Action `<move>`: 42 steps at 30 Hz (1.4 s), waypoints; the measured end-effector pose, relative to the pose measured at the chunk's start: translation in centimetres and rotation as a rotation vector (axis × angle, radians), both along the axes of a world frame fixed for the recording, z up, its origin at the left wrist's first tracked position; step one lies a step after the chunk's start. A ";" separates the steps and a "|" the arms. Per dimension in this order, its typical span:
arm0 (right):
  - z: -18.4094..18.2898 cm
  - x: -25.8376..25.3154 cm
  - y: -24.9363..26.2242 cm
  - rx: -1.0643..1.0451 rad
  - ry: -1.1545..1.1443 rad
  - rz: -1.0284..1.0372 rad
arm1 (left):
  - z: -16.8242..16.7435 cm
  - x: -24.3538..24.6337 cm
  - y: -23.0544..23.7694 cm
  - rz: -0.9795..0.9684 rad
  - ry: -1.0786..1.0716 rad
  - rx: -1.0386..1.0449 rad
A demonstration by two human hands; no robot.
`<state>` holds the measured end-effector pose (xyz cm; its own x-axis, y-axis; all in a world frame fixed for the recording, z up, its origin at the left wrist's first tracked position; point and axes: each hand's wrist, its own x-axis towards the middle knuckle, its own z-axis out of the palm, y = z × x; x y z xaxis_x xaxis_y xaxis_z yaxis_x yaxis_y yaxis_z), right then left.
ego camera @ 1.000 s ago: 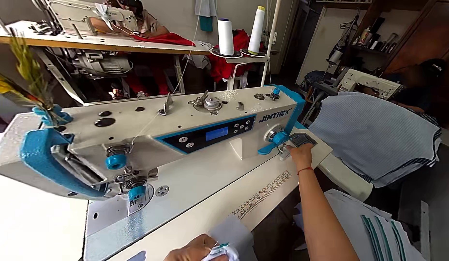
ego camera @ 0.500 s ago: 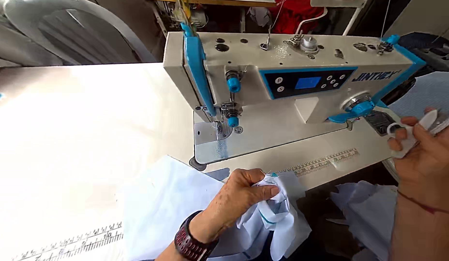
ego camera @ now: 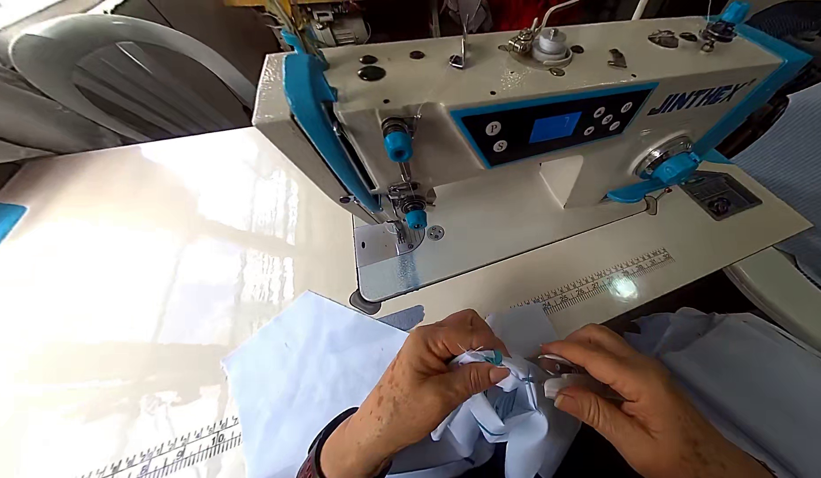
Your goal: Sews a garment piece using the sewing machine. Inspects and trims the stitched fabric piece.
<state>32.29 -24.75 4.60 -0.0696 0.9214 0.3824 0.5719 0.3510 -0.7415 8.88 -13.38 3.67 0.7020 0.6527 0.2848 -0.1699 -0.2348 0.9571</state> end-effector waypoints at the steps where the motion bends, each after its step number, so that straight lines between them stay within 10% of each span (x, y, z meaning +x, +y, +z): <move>1: 0.1 -0.1 0.1 0.008 -0.009 0.008 | 0.1 0.1 -0.1 0.001 0.007 0.020; 42: 0.2 1.5 -0.2 -0.053 0.131 0.188 | 0.0 2.2 -1.8 0.025 -0.130 0.124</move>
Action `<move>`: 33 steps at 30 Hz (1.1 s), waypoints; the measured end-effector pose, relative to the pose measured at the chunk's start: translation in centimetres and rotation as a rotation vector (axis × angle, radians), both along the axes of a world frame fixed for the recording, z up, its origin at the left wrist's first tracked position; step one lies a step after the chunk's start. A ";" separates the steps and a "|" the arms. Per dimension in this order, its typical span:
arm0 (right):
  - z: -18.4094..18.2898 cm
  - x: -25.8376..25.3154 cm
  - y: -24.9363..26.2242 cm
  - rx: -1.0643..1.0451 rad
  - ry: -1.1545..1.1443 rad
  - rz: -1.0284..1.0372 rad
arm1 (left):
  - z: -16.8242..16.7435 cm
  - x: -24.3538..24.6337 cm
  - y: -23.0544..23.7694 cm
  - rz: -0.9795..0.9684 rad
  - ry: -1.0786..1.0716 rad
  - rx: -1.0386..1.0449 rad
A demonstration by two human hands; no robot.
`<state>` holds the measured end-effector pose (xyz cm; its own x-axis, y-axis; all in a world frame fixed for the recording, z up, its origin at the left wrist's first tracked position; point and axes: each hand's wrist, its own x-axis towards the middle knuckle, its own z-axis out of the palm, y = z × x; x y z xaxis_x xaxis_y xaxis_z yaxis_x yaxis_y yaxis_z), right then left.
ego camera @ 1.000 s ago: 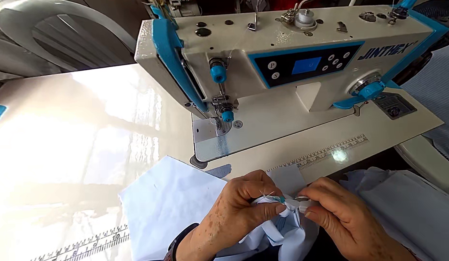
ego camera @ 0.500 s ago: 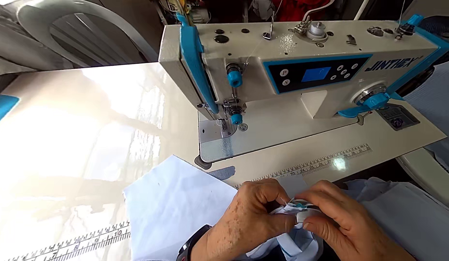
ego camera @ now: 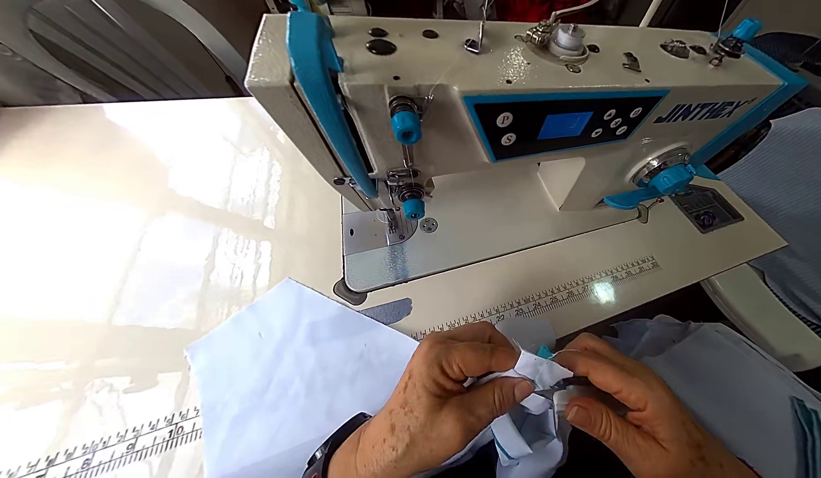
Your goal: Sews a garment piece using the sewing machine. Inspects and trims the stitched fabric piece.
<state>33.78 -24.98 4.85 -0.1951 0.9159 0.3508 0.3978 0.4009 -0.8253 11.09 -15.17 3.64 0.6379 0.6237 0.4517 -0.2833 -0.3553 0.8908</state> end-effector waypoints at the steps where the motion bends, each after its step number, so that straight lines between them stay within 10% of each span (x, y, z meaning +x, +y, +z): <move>1: -0.1 0.0 0.0 -0.003 0.014 -0.001 | 0.0 0.1 0.0 -0.008 0.006 0.006; 33: -1.4 2.2 -3.5 0.003 -0.016 -0.099 | -0.6 3.3 -0.4 -0.191 0.071 0.030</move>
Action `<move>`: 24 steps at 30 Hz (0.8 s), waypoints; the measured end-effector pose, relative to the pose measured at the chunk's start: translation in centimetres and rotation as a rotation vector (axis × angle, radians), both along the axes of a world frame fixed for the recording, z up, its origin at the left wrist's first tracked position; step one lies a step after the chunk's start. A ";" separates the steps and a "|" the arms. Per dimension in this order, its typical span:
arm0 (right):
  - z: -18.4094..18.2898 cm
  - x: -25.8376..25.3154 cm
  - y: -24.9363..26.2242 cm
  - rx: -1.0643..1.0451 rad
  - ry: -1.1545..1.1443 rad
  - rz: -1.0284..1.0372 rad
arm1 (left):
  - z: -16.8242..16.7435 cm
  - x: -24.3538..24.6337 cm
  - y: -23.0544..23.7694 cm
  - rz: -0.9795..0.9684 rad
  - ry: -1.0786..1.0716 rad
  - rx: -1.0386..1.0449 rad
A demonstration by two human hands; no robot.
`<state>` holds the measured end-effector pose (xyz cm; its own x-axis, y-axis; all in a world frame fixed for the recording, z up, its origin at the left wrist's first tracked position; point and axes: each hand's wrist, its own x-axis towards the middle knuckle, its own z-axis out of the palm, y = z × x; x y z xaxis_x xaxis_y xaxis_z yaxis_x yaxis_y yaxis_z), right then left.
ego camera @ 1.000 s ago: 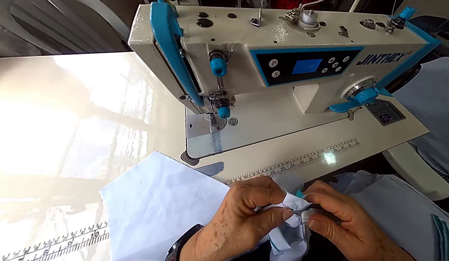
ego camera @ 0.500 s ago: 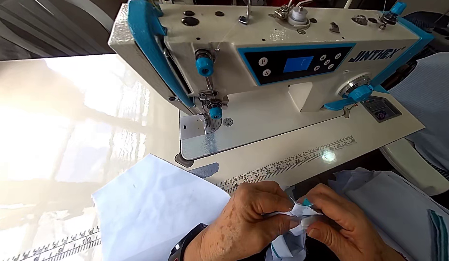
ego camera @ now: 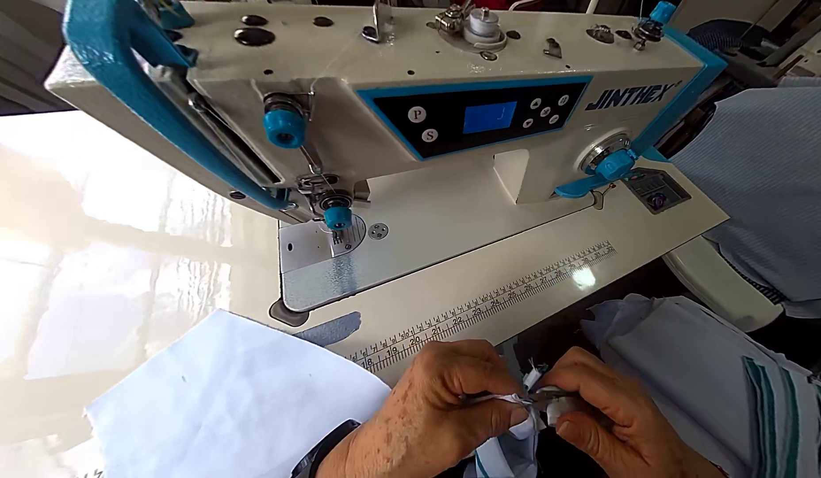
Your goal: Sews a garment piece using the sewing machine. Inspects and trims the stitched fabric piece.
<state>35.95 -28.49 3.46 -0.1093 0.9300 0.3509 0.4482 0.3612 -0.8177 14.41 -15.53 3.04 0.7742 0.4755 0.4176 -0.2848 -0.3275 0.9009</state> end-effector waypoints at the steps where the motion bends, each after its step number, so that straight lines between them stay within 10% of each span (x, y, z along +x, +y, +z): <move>1: -0.1 0.2 -0.1 -0.014 0.016 0.015 | 0.0 0.1 0.0 0.000 0.005 0.001; 12: 0.0 2.5 0.3 -0.059 0.524 -0.175 | -0.1 -0.7 0.7 0.255 0.009 -0.101; 24: -2.1 -2.6 1.5 0.045 0.030 -0.235 | 0.3 -1.3 0.0 0.317 -0.076 -0.243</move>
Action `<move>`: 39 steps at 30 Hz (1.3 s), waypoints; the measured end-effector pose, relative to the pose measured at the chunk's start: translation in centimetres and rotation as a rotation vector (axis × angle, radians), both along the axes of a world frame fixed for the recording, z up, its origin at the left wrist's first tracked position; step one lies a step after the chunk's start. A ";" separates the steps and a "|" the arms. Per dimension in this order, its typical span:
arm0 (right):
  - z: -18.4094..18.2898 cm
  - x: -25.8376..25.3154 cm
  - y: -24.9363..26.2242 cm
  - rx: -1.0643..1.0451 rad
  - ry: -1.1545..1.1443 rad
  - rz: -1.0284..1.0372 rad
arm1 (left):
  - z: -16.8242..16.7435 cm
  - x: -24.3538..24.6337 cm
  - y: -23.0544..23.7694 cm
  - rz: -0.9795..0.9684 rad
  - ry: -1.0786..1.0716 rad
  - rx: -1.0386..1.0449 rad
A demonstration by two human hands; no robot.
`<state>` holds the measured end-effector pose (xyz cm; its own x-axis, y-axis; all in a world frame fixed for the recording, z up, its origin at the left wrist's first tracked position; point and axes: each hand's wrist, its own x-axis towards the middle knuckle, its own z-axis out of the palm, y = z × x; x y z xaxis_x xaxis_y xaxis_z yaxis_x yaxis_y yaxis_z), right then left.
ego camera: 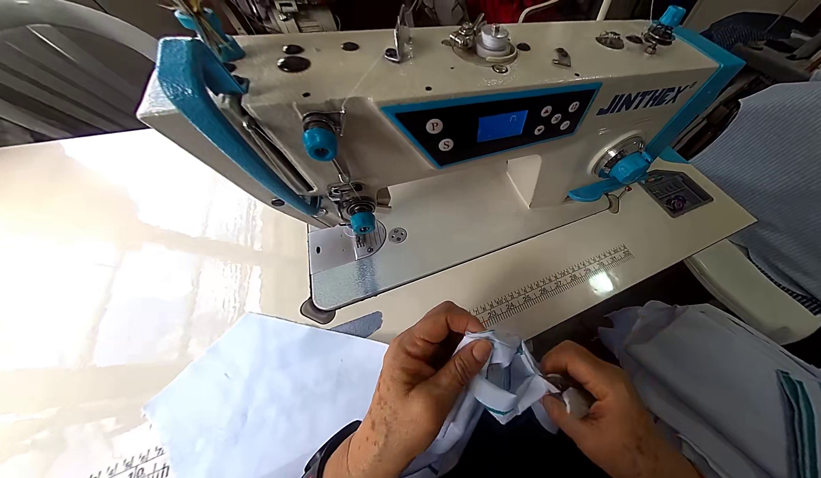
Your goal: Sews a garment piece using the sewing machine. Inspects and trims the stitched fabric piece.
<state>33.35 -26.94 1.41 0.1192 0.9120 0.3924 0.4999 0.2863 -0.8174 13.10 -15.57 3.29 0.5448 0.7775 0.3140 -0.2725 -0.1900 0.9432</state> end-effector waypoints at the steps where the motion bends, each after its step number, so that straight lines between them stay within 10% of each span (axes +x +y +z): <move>1: 0.1 1.0 0.3 0.014 0.024 0.045 | 0.3 -0.5 0.1 -0.034 0.074 0.038; 9: 5.3 3.4 3.0 0.091 -0.078 0.359 | 6.0 0.4 1.8 -0.278 0.566 0.735; 14: 6.2 1.9 3.5 0.224 -0.069 -0.148 | 4.5 3.9 2.1 -0.189 0.564 0.239; 19: 5.8 -2.8 1.9 -0.019 -0.082 -0.233 | 3.2 5.7 1.6 0.012 0.347 -0.173; 25: 3.1 -0.6 2.4 0.105 -0.220 -0.319 | 1.3 4.0 2.6 0.472 0.474 0.927; 30: 3.5 0.7 2.5 0.294 -0.003 -0.174 | 1.1 2.7 1.4 0.350 0.364 1.187; 32: 3.7 0.6 2.8 0.342 0.042 -0.213 | 1.2 2.9 1.0 0.279 0.353 1.082; 39: 2.8 -0.3 4.1 0.227 0.008 -0.225 | 2.1 1.4 -0.7 -0.286 -0.121 -0.271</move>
<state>33.02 -22.83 4.24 0.3113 0.7516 0.5816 0.5655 0.3453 -0.7489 14.55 -16.24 5.35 0.7226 0.6635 0.1940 -0.3904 0.1601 0.9066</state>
